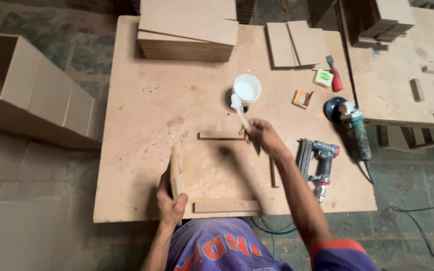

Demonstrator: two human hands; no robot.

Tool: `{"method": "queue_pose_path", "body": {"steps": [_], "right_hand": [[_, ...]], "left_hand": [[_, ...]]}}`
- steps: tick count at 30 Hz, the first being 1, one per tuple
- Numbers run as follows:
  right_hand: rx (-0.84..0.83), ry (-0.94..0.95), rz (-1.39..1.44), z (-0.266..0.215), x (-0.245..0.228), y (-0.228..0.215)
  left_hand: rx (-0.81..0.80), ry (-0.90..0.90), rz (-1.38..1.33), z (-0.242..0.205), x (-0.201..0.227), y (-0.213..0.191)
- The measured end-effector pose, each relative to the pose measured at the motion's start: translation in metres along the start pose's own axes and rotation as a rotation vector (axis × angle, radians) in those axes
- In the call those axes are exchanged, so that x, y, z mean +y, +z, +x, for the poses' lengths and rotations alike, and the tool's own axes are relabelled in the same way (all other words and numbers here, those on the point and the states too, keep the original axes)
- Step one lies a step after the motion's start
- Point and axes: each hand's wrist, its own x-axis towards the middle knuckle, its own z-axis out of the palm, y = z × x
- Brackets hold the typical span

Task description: The person assembles small wooden boxes by applying glue to the edges of flat wooden pieces and joining them together. They use a pneumatic nail gun to secure the joints and place the completed boxes on a nearby stack.

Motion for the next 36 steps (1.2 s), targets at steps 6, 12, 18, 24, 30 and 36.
{"method": "queue_pose_path", "body": {"steps": [6, 12, 18, 24, 30, 36], "right_hand": [[0.01, -0.029, -0.027, -0.102, -0.003, 0.113], [0.125, -0.358, -0.256, -0.123, -0.005, 0.165], [0.245, -0.546, -0.549, -0.138, -0.018, 0.187], [0.206, -0.755, -0.753, -0.179, -0.03, 0.212], [0.462, -0.82, -0.965, -0.147, -0.032, 0.195], [0.361, -0.385, -0.534, -0.128, -0.032, 0.177]], "left_hand": [[-0.139, -0.031, -0.071, 0.016, 0.006, 0.003], [-0.307, -0.038, -0.297, 0.01, 0.01, 0.003], [-0.367, -0.129, -0.338, 0.006, -0.004, 0.001], [-0.358, -0.009, -0.36, 0.01, 0.005, -0.013], [-0.385, -0.124, -0.275, 0.01, 0.032, -0.02], [-0.404, 0.043, -0.36, 0.011, 0.04, -0.025]]}}
